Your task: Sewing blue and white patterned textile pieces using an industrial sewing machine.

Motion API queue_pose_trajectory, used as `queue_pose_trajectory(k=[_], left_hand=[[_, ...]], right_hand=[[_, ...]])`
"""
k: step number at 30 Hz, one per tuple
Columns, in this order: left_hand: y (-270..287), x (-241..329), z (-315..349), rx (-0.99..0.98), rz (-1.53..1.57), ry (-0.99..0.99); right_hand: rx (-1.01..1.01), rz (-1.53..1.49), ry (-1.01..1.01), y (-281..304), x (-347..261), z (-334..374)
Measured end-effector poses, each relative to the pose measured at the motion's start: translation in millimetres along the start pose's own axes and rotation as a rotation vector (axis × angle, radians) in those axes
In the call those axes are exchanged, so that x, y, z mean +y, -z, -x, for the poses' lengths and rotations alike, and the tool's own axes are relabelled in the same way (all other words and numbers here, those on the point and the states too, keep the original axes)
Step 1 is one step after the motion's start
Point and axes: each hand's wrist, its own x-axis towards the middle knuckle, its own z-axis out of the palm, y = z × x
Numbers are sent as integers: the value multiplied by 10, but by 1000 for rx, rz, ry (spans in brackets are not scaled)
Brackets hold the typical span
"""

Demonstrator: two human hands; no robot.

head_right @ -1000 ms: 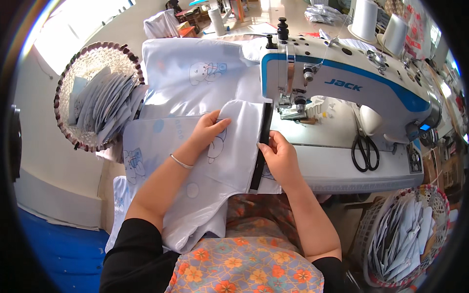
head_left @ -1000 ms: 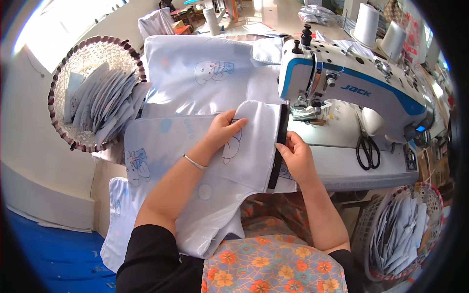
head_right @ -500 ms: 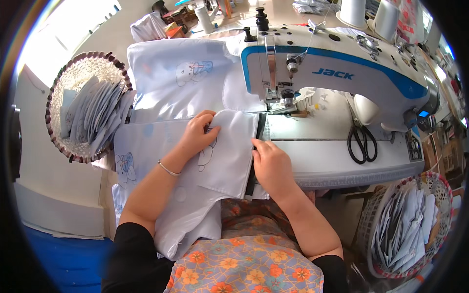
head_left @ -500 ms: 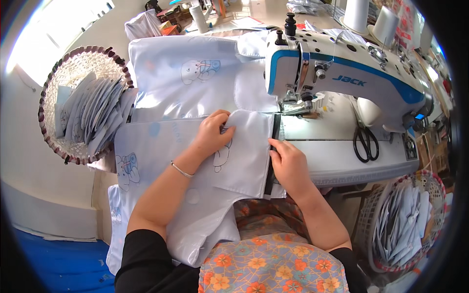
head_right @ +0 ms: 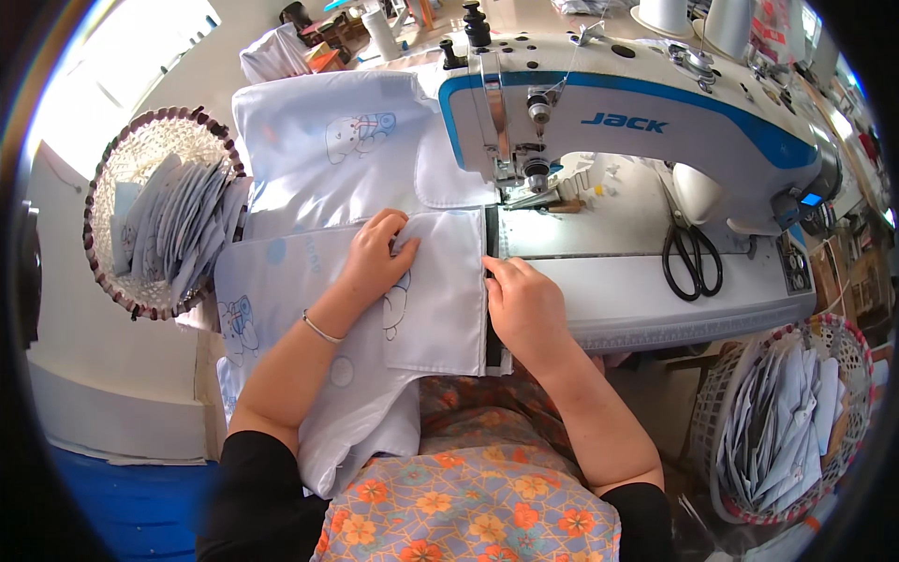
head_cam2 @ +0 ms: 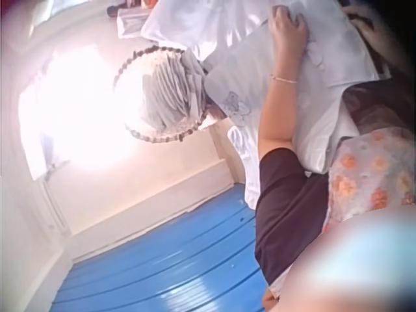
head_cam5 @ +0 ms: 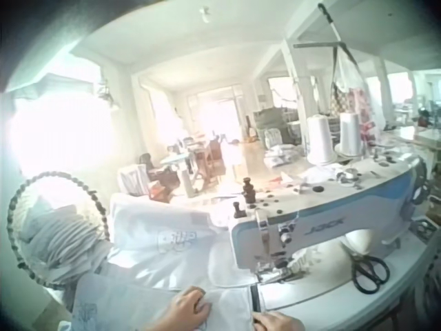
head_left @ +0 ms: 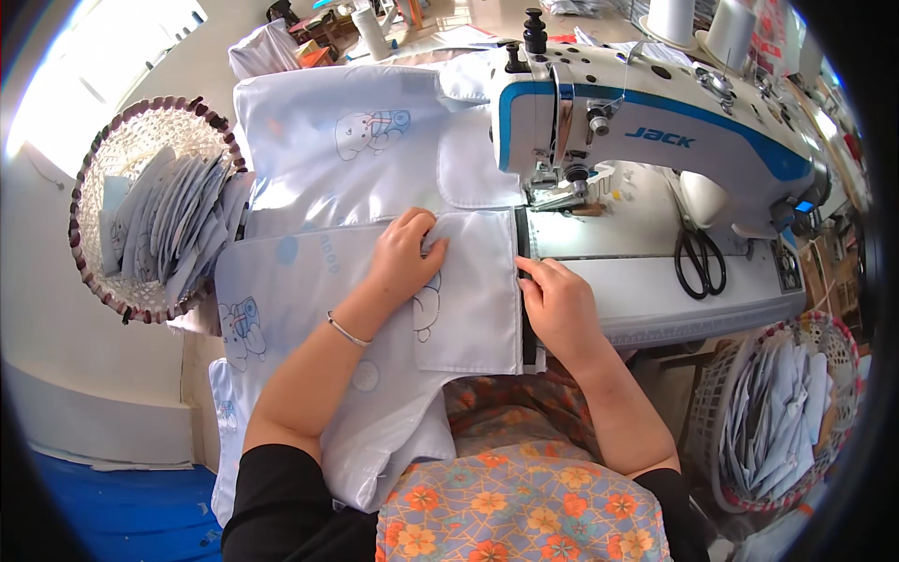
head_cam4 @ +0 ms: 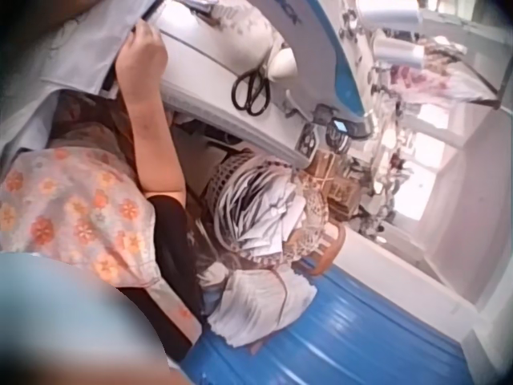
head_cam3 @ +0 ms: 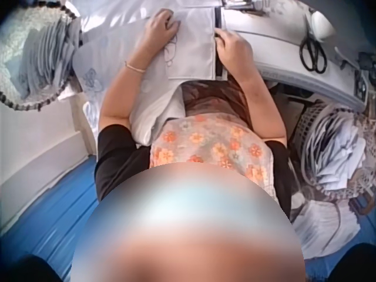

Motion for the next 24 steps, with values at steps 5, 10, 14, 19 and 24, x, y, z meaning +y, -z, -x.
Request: queue_pose_trajectory(k=[5,10,14,19,24], left_hand=[[45,-68,-20,-40,56,49],[57,-78,-82,-88,68,122],[62,-37,-121,-125,18,187],[40,-24,-65,-59,16,127],[65,34,-43,-65,21,179]], right_hand=[[4,17,1,-32,-44,38],[5,5,27,-53,9,45],[-18,1,51,-42,49,-20],[2,70,41,-8,-1,-8],[22,21,24,-12,22,17]])
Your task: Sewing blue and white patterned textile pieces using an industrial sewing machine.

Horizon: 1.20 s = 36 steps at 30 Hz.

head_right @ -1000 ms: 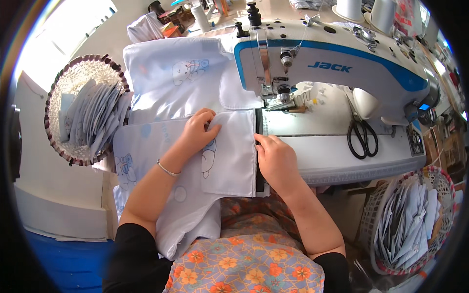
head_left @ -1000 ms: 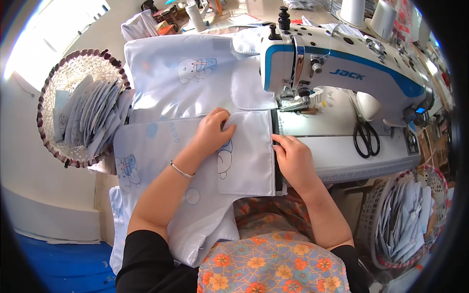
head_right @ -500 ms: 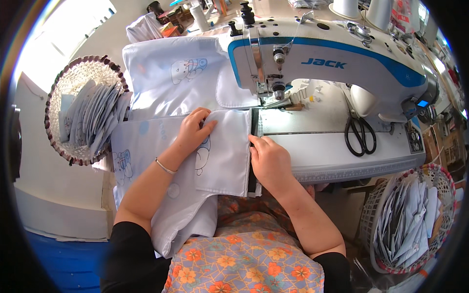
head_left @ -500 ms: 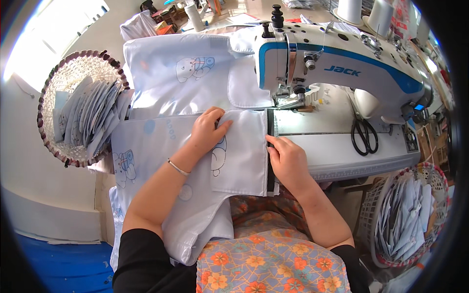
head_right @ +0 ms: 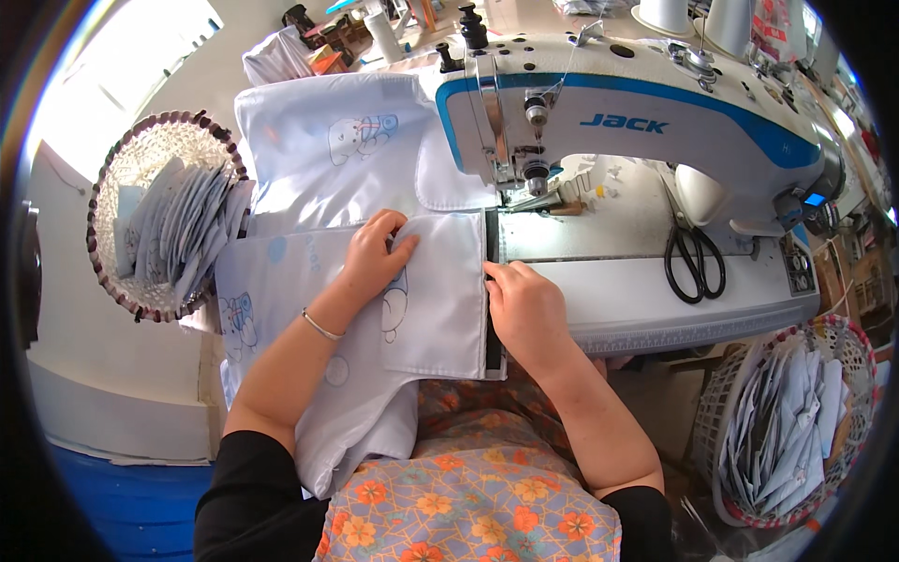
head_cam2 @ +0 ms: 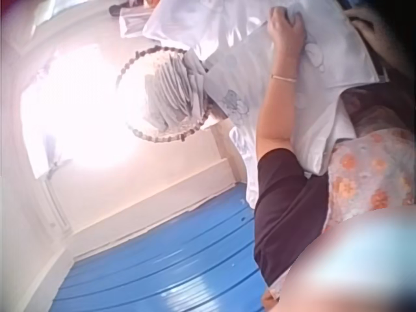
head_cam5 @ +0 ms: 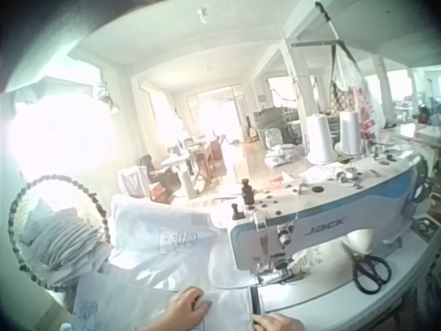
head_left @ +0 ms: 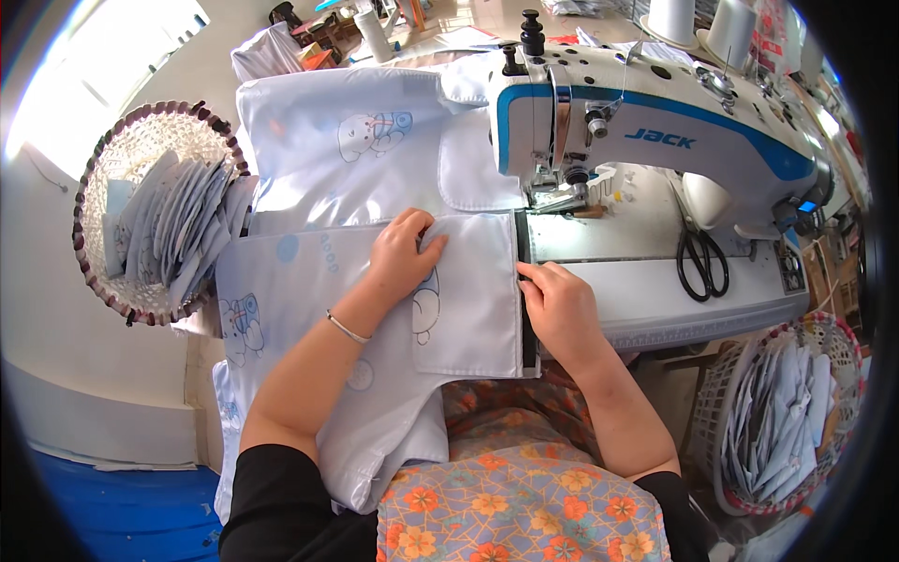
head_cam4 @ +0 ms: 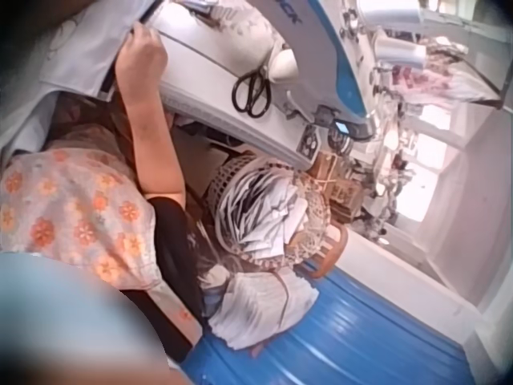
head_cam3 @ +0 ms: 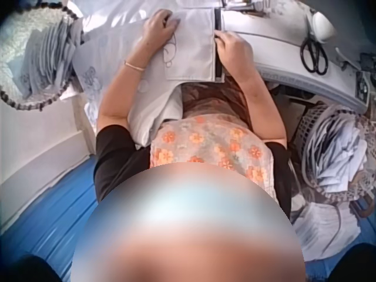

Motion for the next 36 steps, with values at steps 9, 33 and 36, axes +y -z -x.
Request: queue_pose_trajectory(k=[9,33,36], left_hand=[[-46,-137,-42,60,39,-83],[-327,621,-75,-173,-317,-783],[-366,635,-141,-146,-345,-754]], right_hand=[[45,6,25,-12,32,44],[-9,98,-24,-2,58,95],[18,112,18,13,120,36]])
